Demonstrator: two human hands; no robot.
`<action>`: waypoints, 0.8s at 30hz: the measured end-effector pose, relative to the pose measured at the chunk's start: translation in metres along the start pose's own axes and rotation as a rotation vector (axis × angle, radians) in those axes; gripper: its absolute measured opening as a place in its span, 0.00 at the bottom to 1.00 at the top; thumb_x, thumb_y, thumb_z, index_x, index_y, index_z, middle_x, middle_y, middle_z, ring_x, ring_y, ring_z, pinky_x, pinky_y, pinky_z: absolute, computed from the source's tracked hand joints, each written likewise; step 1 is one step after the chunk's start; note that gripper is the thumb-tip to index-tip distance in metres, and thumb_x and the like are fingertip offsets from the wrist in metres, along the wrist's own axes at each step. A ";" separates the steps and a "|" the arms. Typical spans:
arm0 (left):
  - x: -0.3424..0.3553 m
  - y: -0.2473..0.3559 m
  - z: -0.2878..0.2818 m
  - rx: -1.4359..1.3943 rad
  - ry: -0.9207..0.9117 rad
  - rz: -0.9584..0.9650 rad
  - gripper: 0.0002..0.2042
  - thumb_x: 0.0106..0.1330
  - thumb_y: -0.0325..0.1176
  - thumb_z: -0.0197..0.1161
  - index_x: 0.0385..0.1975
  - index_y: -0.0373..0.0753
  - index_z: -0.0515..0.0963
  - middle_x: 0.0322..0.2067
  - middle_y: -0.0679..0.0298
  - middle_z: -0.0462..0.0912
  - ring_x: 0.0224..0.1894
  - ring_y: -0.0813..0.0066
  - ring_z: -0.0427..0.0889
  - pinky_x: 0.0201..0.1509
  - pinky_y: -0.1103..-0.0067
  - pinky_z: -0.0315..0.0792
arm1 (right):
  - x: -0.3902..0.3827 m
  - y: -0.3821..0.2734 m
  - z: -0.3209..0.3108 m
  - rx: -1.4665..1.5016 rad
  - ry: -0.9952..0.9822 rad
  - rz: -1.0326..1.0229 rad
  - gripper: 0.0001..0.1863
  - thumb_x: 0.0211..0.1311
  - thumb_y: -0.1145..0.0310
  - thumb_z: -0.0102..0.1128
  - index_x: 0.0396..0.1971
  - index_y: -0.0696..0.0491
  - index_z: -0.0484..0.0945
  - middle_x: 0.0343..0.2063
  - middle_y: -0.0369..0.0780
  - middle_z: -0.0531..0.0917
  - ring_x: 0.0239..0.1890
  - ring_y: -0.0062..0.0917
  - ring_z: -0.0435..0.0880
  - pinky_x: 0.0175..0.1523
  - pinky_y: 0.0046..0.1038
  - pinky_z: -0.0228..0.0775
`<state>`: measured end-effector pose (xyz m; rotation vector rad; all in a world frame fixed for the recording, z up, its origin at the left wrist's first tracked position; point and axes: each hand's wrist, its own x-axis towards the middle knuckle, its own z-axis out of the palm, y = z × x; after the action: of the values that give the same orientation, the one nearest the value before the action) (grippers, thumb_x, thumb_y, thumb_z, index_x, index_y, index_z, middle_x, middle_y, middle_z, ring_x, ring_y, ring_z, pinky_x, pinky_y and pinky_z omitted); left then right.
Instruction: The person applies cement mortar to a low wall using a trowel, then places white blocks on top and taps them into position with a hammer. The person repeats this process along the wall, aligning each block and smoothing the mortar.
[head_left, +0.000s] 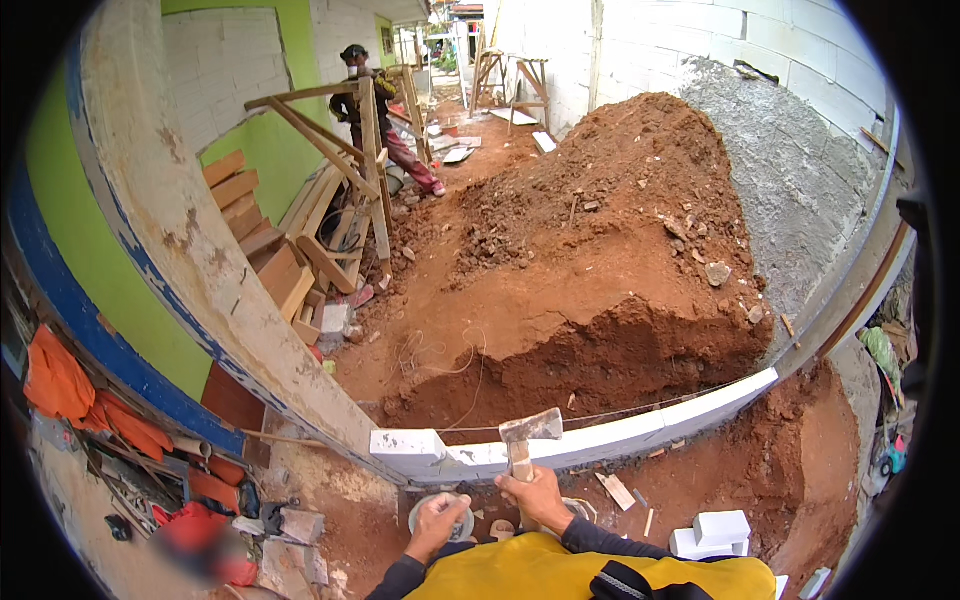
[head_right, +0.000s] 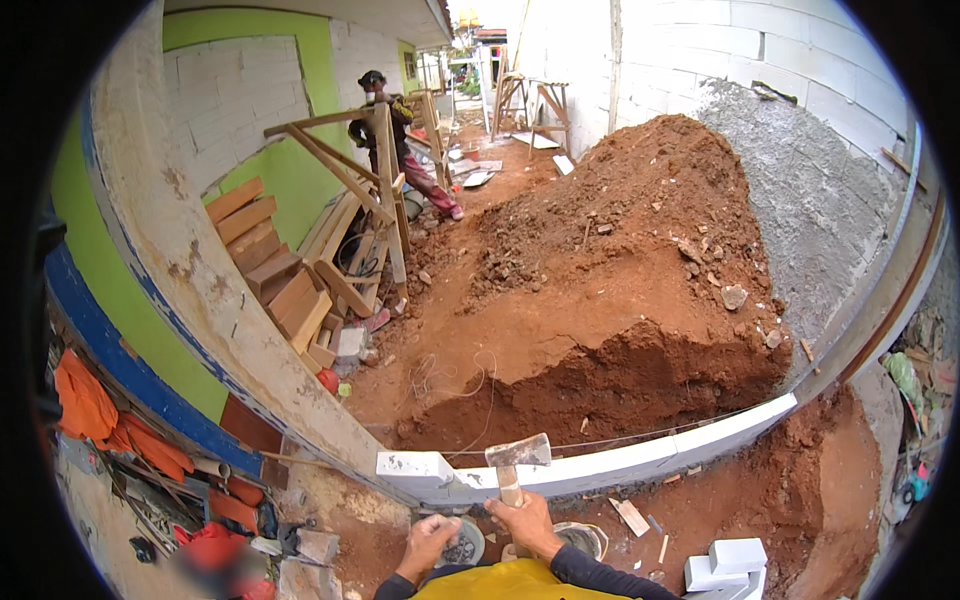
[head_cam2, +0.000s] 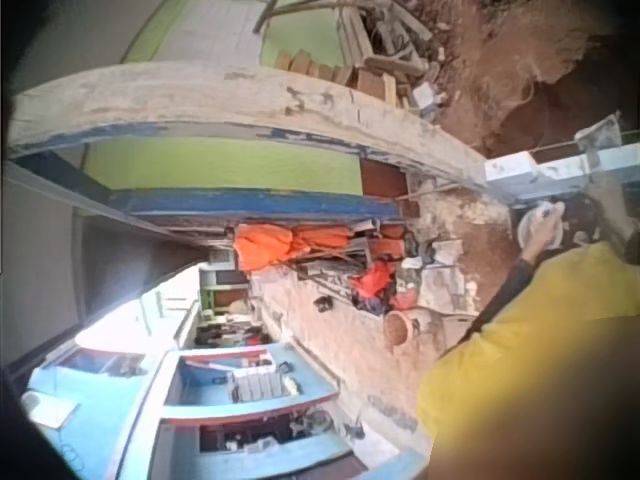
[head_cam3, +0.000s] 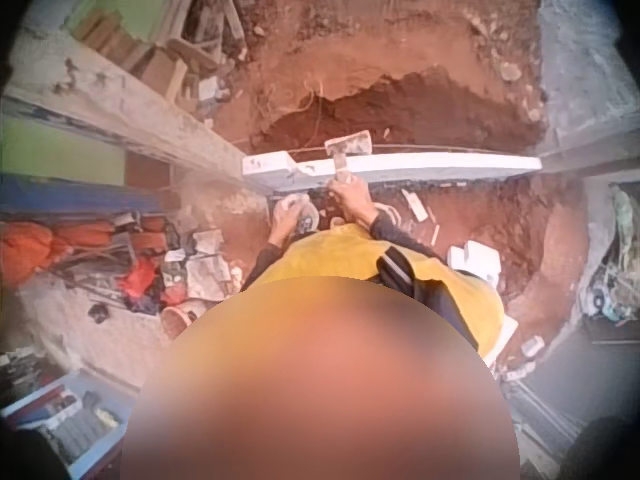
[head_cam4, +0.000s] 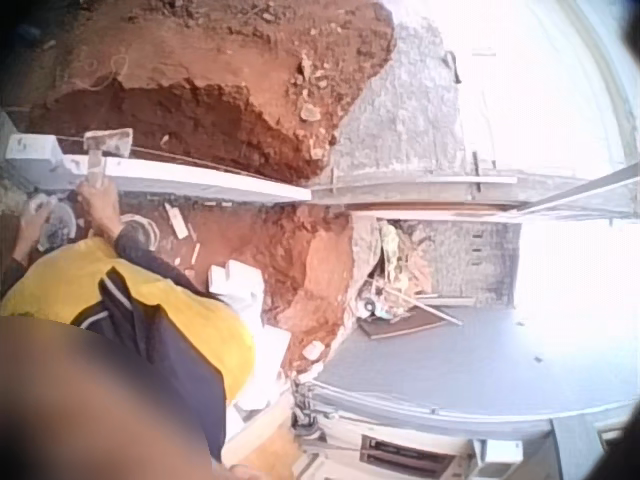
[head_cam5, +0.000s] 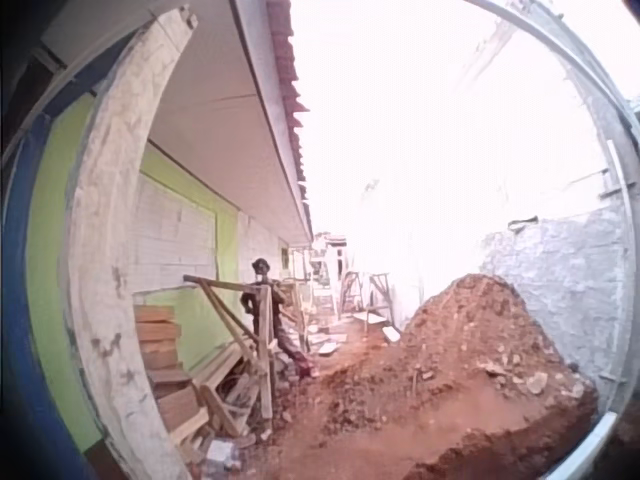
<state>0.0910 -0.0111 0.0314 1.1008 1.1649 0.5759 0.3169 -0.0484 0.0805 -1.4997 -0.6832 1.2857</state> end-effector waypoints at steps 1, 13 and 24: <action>-0.002 0.002 -0.001 -0.021 -0.100 0.007 0.15 0.78 0.43 0.66 0.39 0.34 0.85 0.30 0.69 0.85 0.33 0.83 0.80 0.41 0.81 0.75 | 0.000 0.001 0.002 -0.020 0.035 0.040 0.11 0.65 0.66 0.78 0.31 0.57 0.85 0.24 0.34 0.86 0.24 0.17 0.82 0.30 0.23 0.73; -0.011 0.003 0.034 -0.951 -0.099 -0.231 0.14 0.82 0.37 0.61 0.59 0.39 0.78 0.52 0.64 0.84 0.57 0.69 0.83 0.64 0.66 0.77 | 0.007 0.026 0.028 0.076 -0.137 0.020 0.09 0.69 0.69 0.74 0.36 0.60 0.86 0.24 0.34 0.84 0.24 0.15 0.80 0.30 0.20 0.71; 0.197 -0.079 -0.099 -1.137 0.309 -0.205 0.07 0.81 0.39 0.63 0.49 0.46 0.79 0.39 0.71 0.82 0.42 0.76 0.84 0.43 0.78 0.78 | 0.017 0.068 0.038 -0.105 -0.151 0.372 0.23 0.71 0.68 0.70 0.59 0.55 0.71 0.32 0.36 0.80 0.26 0.18 0.80 0.30 0.24 0.78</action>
<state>0.0535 0.1597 -0.1249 -0.0815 0.9420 1.0753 0.2734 -0.0437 0.0141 -1.6820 -0.5916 1.6794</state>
